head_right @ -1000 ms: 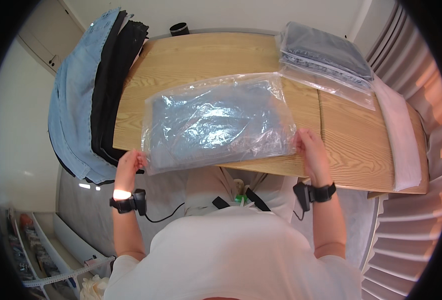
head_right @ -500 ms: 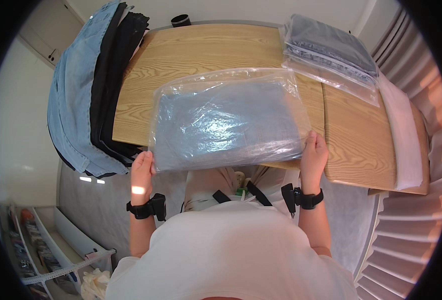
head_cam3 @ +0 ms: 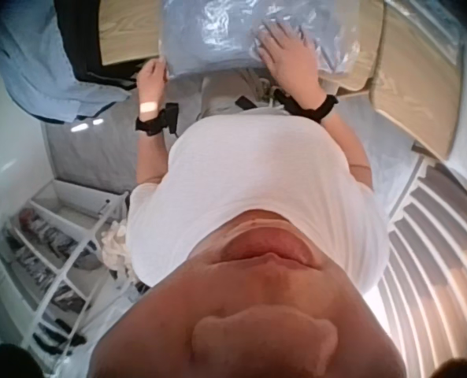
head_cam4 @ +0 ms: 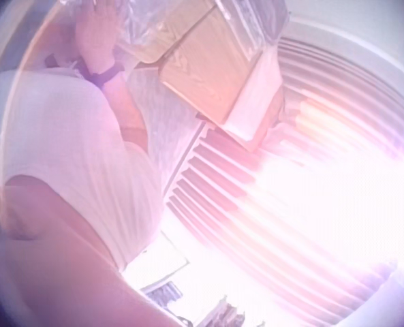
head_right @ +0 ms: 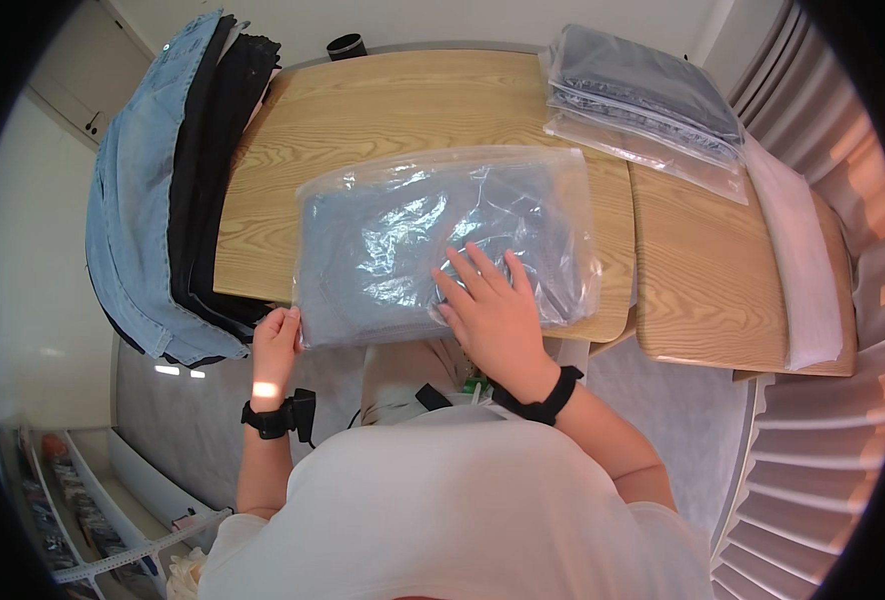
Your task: Fold a pair of jeans and place them into a plastic shipping bag.
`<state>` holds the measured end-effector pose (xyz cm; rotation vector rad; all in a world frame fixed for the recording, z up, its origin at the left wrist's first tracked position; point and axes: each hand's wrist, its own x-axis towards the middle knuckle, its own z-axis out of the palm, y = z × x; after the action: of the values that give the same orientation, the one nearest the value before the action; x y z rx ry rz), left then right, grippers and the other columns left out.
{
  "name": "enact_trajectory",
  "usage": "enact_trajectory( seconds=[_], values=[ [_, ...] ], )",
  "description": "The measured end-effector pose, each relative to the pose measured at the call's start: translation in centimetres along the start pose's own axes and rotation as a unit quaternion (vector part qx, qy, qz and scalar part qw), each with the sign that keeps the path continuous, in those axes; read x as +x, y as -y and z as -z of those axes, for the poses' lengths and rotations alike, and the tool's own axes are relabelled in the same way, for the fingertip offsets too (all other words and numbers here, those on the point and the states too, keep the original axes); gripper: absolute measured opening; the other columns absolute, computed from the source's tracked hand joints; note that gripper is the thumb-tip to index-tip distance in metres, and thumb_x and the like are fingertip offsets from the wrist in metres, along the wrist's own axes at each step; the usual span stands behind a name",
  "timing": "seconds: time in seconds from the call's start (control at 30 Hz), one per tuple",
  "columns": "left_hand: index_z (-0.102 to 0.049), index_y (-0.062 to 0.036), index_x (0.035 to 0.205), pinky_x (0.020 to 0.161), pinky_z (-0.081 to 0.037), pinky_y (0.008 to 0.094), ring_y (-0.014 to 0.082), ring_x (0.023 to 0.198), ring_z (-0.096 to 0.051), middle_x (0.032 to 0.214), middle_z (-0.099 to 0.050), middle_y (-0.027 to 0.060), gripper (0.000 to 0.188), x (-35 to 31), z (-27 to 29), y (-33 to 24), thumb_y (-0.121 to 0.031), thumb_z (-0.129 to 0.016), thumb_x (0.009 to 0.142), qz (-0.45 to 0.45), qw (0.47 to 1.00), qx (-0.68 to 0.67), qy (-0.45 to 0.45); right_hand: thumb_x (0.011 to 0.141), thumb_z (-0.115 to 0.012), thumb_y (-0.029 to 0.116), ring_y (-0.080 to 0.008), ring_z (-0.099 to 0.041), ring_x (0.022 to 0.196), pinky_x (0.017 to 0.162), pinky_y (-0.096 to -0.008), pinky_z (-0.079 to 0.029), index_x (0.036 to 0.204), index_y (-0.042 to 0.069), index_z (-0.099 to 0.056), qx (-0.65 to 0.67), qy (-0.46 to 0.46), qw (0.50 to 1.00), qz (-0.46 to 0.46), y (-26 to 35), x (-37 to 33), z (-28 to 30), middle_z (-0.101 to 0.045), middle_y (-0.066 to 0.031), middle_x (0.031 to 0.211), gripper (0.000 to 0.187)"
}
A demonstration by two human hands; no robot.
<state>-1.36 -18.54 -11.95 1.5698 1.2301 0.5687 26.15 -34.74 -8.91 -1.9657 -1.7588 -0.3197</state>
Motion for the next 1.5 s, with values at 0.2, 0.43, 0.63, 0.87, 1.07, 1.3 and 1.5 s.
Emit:
enact_trajectory(
  seconds=[0.2,0.43,0.63,0.87,1.07,1.3,1.5],
  values=[
    [-0.041,-0.0043,0.132,0.103,-0.031,0.0440,0.0373,0.127,-0.036,0.140,-0.037,0.0188,0.052,-0.3,-1.9,-9.8,-0.021,-0.060,0.087,-0.383,0.854,0.351,0.000,0.087,-0.058,0.031,-0.0263,-0.047,0.122,0.102,-0.0468,-0.034,0.122,0.014,-0.058,-0.025,0.026,0.999,0.027,-2.5,2.6,-0.8,-0.052,-0.0077,0.130,0.038],
    [-0.029,-0.0140,0.145,0.108,-0.017,0.0581,0.0328,0.139,-0.021,0.151,-0.024,0.0136,0.070,5.8,-4.8,-10.7,-0.057,-0.040,0.090,-0.522,0.617,0.548,0.216,0.088,-0.055,0.043,-0.0278,-0.039,0.130,0.105,-0.0533,-0.026,0.127,0.023,-0.055,-0.078,0.088,0.988,0.102,-6.1,4.3,1.7,-0.048,-0.0068,0.136,0.045],
    [-0.032,-0.0166,0.144,0.106,-0.013,0.0632,0.0361,0.141,-0.015,0.152,-0.021,0.0128,0.076,7.6,-5.5,-9.6,-0.066,-0.033,0.088,-0.498,0.634,0.534,0.254,0.086,-0.055,0.051,-0.0328,-0.030,0.136,0.108,-0.0569,-0.020,0.132,0.028,-0.051,0.015,0.182,0.982,0.055,-8.4,4.6,1.0,-0.038,-0.0067,0.145,0.052],
    [-0.033,-0.0188,0.144,0.106,-0.011,0.0647,0.0364,0.140,-0.016,0.152,-0.022,0.0119,0.073,8.5,-5.6,-9.8,-0.065,-0.035,0.088,-0.429,0.668,0.505,0.340,0.086,-0.056,0.050,-0.0344,-0.026,0.138,0.109,-0.0569,-0.016,0.131,0.026,-0.052,0.099,0.273,0.957,0.006,-8.7,5.7,0.8,-0.038,-0.0076,0.146,0.051],
    [-0.032,-0.0187,0.145,0.107,-0.009,0.0645,0.0364,0.140,-0.016,0.152,-0.022,0.0118,0.072,9.4,-5.7,-9.9,-0.064,-0.037,0.089,-0.405,0.669,0.492,0.382,0.086,-0.057,0.049,-0.0326,-0.024,0.139,0.110,-0.0560,-0.014,0.131,0.024,-0.053,0.130,0.309,0.942,-0.013,-9.2,6.2,0.5,-0.037,-0.0079,0.146,0.052],
    [-0.030,-0.0192,0.145,0.107,-0.007,0.0642,0.0361,0.141,-0.015,0.153,-0.020,0.0109,0.072,9.6,-5.8,-9.9,-0.063,-0.037,0.089,-0.393,0.671,0.484,0.401,0.087,-0.053,0.052,-0.0320,-0.022,0.140,0.111,-0.0553,-0.012,0.133,0.025,-0.051,0.133,0.324,0.936,-0.021,-9.3,6.1,0.5,-0.035,-0.0083,0.147,0.053],
    [-0.029,-0.0187,0.146,0.109,-0.007,0.0611,0.0361,0.141,-0.014,0.154,-0.018,0.0106,0.070,9.2,-5.4,-9.5,-0.060,-0.039,0.090,-0.411,0.662,0.494,0.386,0.090,-0.048,0.053,-0.0317,-0.022,0.140,0.111,-0.0552,-0.013,0.136,0.019,-0.047,0.127,0.311,0.942,-0.023,-9.0,5.5,0.6,-0.033,-0.0095,0.148,0.058]
  ],
)
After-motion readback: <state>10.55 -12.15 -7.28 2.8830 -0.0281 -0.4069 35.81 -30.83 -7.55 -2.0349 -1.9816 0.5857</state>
